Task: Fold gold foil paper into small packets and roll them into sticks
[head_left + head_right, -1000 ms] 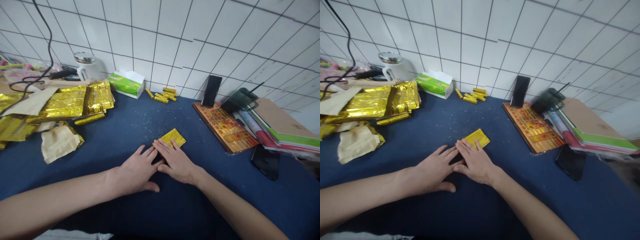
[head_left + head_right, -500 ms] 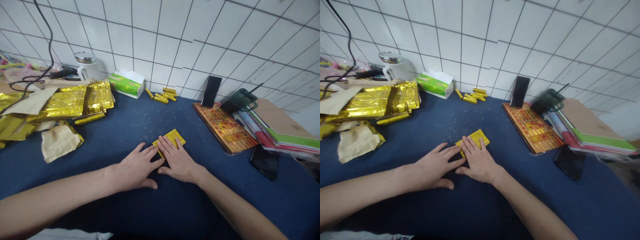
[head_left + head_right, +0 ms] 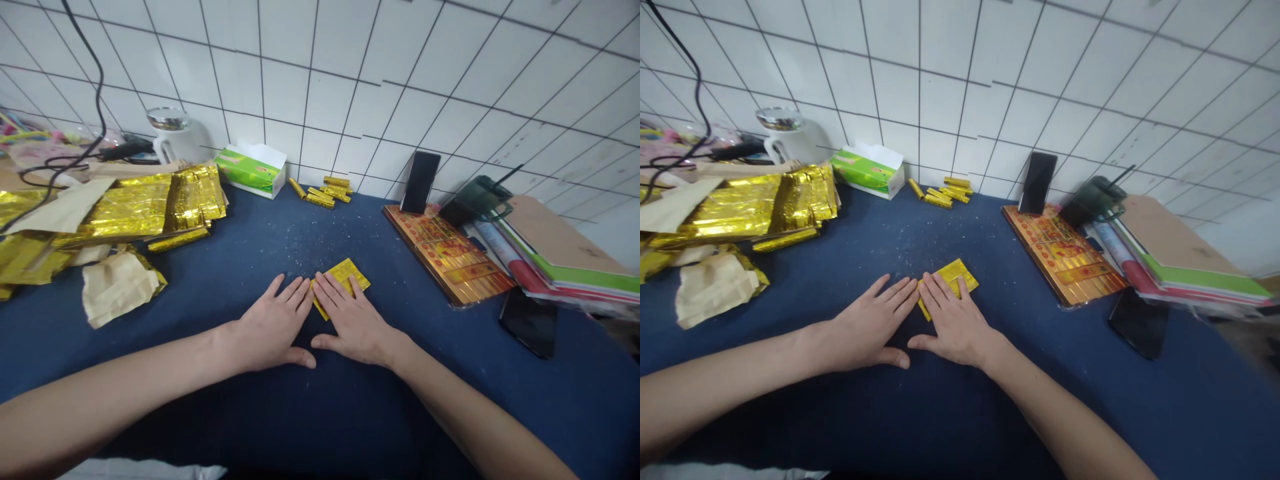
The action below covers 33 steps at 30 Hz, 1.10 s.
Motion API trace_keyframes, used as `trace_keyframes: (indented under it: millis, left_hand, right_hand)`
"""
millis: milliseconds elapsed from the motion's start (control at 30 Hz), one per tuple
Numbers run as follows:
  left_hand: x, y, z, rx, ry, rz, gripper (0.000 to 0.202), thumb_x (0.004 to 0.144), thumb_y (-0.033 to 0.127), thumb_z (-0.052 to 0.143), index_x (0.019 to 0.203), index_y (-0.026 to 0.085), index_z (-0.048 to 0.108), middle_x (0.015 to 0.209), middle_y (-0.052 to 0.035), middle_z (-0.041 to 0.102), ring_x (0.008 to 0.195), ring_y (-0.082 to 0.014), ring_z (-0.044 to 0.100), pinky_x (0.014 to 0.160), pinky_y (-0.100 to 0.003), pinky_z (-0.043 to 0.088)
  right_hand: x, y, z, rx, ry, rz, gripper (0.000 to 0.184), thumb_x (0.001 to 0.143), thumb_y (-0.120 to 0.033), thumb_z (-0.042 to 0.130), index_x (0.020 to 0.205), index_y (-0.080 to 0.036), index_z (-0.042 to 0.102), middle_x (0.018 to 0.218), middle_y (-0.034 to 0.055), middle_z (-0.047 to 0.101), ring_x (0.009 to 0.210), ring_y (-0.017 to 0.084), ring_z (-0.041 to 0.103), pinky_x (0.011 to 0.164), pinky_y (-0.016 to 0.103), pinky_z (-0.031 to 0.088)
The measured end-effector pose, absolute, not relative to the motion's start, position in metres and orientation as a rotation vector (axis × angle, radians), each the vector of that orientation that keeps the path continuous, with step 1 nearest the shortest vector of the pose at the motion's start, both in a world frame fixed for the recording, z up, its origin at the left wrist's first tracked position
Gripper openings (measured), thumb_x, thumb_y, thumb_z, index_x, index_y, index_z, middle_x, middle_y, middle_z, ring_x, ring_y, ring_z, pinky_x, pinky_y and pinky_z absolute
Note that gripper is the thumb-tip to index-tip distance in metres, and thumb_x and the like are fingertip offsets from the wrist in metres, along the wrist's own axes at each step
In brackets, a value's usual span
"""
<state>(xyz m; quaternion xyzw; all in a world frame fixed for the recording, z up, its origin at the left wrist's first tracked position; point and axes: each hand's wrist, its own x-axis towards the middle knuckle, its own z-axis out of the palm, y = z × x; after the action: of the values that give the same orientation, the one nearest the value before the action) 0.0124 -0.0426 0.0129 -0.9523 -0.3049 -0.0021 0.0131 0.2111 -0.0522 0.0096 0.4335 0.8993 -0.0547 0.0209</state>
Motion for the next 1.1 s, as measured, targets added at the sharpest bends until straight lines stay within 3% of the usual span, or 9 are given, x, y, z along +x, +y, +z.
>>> trace_keyframes:
  millis: [233, 433, 667, 1100]
  left_hand:
    - [0.011, -0.042, 0.011, -2.968, -0.962, -0.003, 0.096, 0.071, 0.076, 0.032, 0.136, 0.006, 0.027, 0.140, -0.0215, 0.028, 0.131, -0.0332, 0.022, 0.104, -0.051, 0.009]
    - [0.011, -0.043, 0.013, -2.977, -0.969, 0.016, 0.094, 0.072, 0.074, 0.034, 0.136, 0.006, 0.027, 0.140, -0.0224, 0.026, 0.131, -0.0337, 0.021, 0.104, -0.052, 0.009]
    - [0.010, -0.041, 0.015, -3.036, -0.962, 0.016, 0.086, 0.072, 0.073, 0.036, 0.138, 0.019, 0.025, 0.142, -0.0203, 0.023, 0.131, -0.0349, 0.020, 0.102, -0.056, 0.010]
    - [0.011, -0.040, 0.022, -3.158, -0.976, 0.128, 0.087, 0.066, 0.069, 0.053, 0.138, 0.029, 0.023, 0.144, -0.0215, 0.015, 0.132, -0.0391, 0.011, 0.098, -0.060, 0.014]
  right_hand:
    - [0.217, -0.061, 0.011, 1.316, 2.815, -0.135, 0.086, 0.079, -0.069, 0.025, 0.141, -0.012, 0.010, 0.147, 0.0132, 0.015, 0.135, 0.027, 0.005, 0.105, 0.056, 0.005]
    - [0.220, -0.077, 0.020, 1.291, 2.813, -0.034, 0.080, 0.082, -0.067, 0.023, 0.138, -0.010, 0.025, 0.143, 0.0159, 0.025, 0.133, 0.031, 0.014, 0.102, 0.062, 0.006]
    - [0.220, -0.083, 0.032, 1.296, 2.777, 0.099, 0.069, 0.080, -0.062, 0.039, 0.129, -0.014, 0.043, 0.140, 0.0167, 0.034, 0.130, 0.034, 0.022, 0.101, 0.063, 0.008]
    - [0.221, -0.081, 0.049, 1.308, 2.710, 0.017, 0.050, 0.082, -0.053, 0.045, 0.116, -0.018, 0.057, 0.133, 0.0173, 0.044, 0.126, 0.034, 0.032, 0.100, 0.060, 0.017]
